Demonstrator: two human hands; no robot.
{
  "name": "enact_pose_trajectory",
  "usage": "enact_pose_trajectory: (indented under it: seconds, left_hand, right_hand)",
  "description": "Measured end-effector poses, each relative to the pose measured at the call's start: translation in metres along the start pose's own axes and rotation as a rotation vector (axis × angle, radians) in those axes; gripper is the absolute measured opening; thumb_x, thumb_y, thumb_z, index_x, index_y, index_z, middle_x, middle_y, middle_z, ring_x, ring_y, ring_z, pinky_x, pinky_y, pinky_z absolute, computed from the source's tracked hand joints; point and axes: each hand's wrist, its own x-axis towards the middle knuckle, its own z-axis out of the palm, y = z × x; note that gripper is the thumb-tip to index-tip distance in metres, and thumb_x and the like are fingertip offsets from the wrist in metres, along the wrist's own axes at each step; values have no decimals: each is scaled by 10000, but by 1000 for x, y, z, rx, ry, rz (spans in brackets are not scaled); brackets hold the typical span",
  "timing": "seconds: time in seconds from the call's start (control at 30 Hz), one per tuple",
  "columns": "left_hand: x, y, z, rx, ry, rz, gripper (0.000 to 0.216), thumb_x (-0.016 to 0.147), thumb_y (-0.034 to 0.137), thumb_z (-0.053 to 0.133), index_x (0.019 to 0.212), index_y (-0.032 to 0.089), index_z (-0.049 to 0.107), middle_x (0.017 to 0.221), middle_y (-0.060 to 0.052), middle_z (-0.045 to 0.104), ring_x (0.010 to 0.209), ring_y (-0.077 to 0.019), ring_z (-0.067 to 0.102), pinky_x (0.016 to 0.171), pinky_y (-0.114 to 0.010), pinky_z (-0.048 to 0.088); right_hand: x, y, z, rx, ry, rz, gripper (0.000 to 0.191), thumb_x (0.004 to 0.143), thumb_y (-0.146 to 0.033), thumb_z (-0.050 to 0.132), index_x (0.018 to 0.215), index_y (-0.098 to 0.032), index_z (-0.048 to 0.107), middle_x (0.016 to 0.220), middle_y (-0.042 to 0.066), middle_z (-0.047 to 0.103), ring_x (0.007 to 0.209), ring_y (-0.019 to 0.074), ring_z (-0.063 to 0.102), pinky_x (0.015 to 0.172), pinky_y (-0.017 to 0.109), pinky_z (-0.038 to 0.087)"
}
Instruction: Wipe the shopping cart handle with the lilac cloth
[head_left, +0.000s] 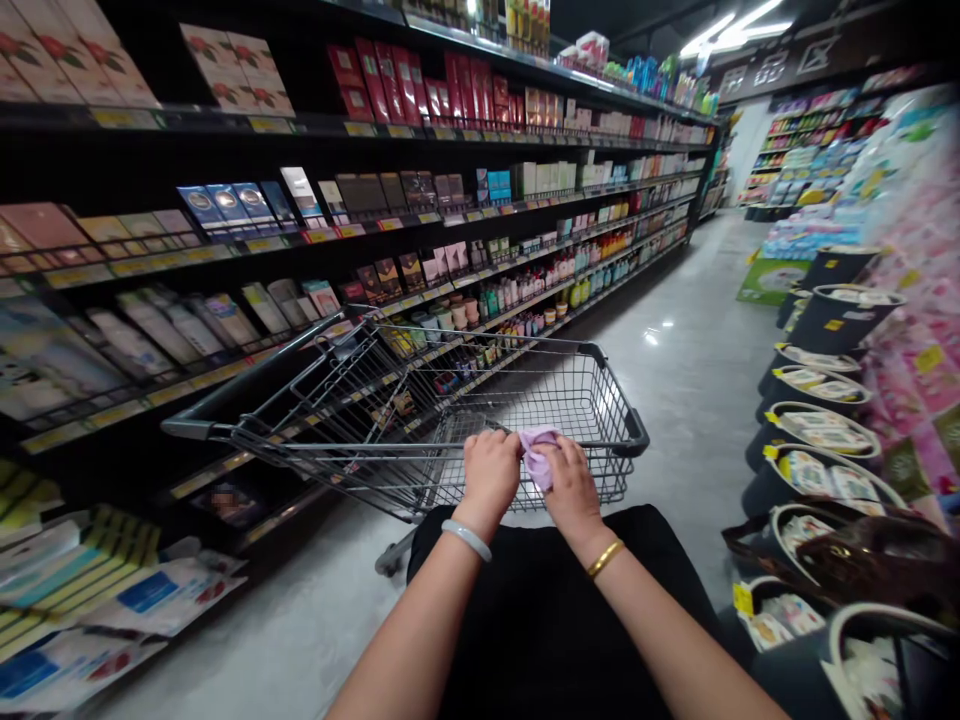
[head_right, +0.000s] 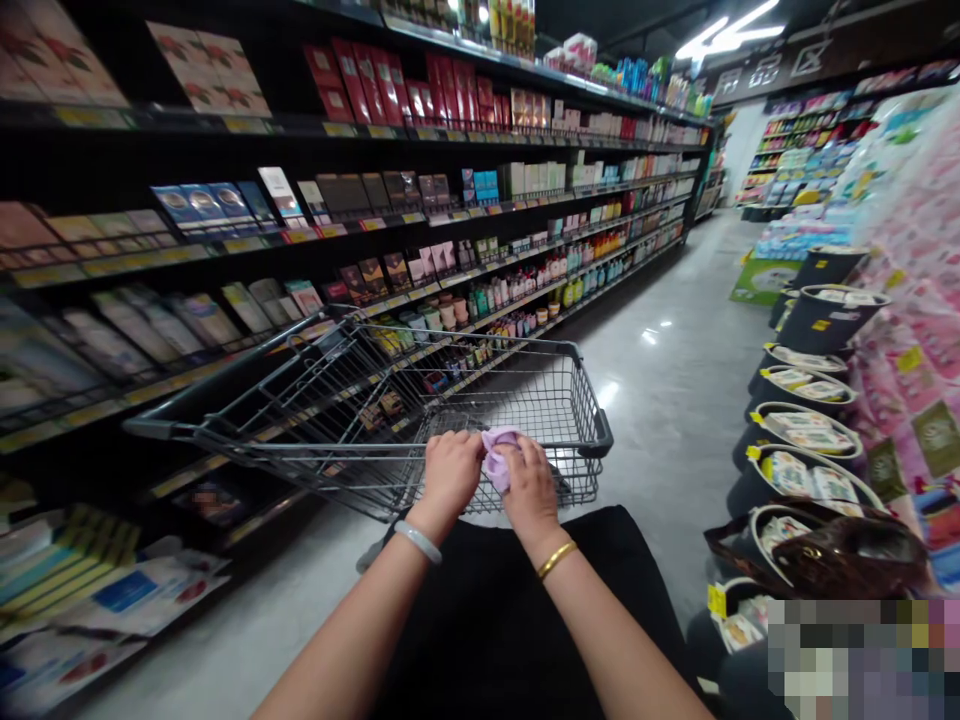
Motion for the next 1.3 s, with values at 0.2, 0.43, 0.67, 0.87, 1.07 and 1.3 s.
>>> enact_pose_trajectory:
  seconds: [0.2,0.43,0.67,0.87,1.07,1.3]
  left_hand:
    - [-1,-1,0,-25,9,4,275,988,379,427,895,232,639,884,-58,649,922,-224,527,814,-388,280]
    - [2,1,2,-26,24,-5,256,981,370,441,911,240,650,876,-59,643,911,-231,523,819,-391,289]
    - [-1,0,2,-27,16,11,243,980,371,451,898,233,634,872,-56,641,920,-227,522,829,-393,284]
    - [-1,0,2,-28,20,-5,247,980,371,452,878,230,627,876,-55,641,929,-226,521,839,-396,281]
    - [0,0,2,-23,3,-13,242,974,385,467,891,234,637,874,-61,642,928,-226,527,834,-391,285]
    - [-2,2,4,-20,16,-4,274,985,384,431,893,238,645,884,-60,645,927,-231,515,836,-394,279]
  right_hand:
    - [10,39,-35,1,-44,158,362,788,-193,587,1144,-233,634,1206,107,583,1146,276,524,941,413,482]
    - [60,-6,-46,-12,-256,299,275,814,-251,533,1039,-232,690,1208,84,626,944,204,618,759,287,461]
    - [116,-9,-62,-76,-784,357,363,831,-458,504,896,-181,729,893,104,727,791,215,656,646,278,424]
    - [142,-1,-71,-104,-837,371,577,930,-579,328,870,-173,734,777,101,711,713,190,659,678,293,453]
    - [105,-6,-49,-360,-662,-66,258,878,-285,503,919,-171,732,1017,175,699,989,298,635,788,384,460]
    - [104,31,-56,-304,-753,360,558,967,-461,283,971,-127,730,1023,182,706,1002,269,646,800,352,449]
